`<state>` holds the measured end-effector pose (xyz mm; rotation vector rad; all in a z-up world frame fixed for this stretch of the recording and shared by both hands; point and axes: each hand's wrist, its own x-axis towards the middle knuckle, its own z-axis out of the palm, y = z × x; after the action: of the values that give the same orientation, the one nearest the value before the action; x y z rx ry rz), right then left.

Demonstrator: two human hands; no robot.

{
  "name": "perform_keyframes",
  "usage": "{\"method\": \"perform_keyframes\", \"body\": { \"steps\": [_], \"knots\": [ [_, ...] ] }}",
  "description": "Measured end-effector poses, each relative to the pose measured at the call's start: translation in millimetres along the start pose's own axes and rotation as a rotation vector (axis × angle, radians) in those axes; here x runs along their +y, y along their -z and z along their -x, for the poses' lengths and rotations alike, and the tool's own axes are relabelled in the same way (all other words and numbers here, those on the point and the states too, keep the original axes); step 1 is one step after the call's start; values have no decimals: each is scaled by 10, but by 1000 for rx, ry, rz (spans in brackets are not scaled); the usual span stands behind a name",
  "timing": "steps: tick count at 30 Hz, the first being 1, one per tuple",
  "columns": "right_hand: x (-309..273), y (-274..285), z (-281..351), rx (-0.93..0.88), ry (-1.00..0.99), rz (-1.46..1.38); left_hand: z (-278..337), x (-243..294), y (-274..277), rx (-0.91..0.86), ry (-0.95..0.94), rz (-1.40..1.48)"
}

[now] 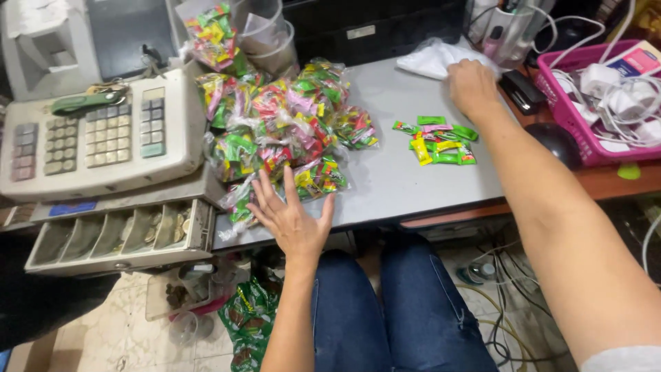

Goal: Bagging small individually wrapped candies into clear plastic bags

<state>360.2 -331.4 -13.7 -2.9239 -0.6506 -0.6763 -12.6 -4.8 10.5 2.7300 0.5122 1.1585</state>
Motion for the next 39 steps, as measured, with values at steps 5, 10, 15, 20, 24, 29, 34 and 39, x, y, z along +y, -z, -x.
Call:
{"method": "perform_keyframes", "body": {
  "steps": [5,10,15,20,24,29,34,39],
  "knots": [
    [124,12,-47,197,50,197,49,-52,-36,64,-43,143],
    [-461,1508,769,318,-74,-758,107,253,405,193,-106,586],
    [-1204,1984,2058,-2,-331,-1387,371,822,643,-272,327,1402],
    [-1758,1913,2945,-176,-346,-1607,663,852,754,-414,521,1607],
    [-1963,2349,3022,79,-351,-1597,787,575,1020,-439,393,1247],
    [-2022,2577,2925,-102,6,-1172,1028,321,1085,-270,-312,1020],
    [-2072,2534,3017,-393,30,-1054,1171,257,1160,-297,-431,804],
    [-1999,2293,3211,-723,22,-1069,1274,231,1188,-325,-478,752]
  ]
}}
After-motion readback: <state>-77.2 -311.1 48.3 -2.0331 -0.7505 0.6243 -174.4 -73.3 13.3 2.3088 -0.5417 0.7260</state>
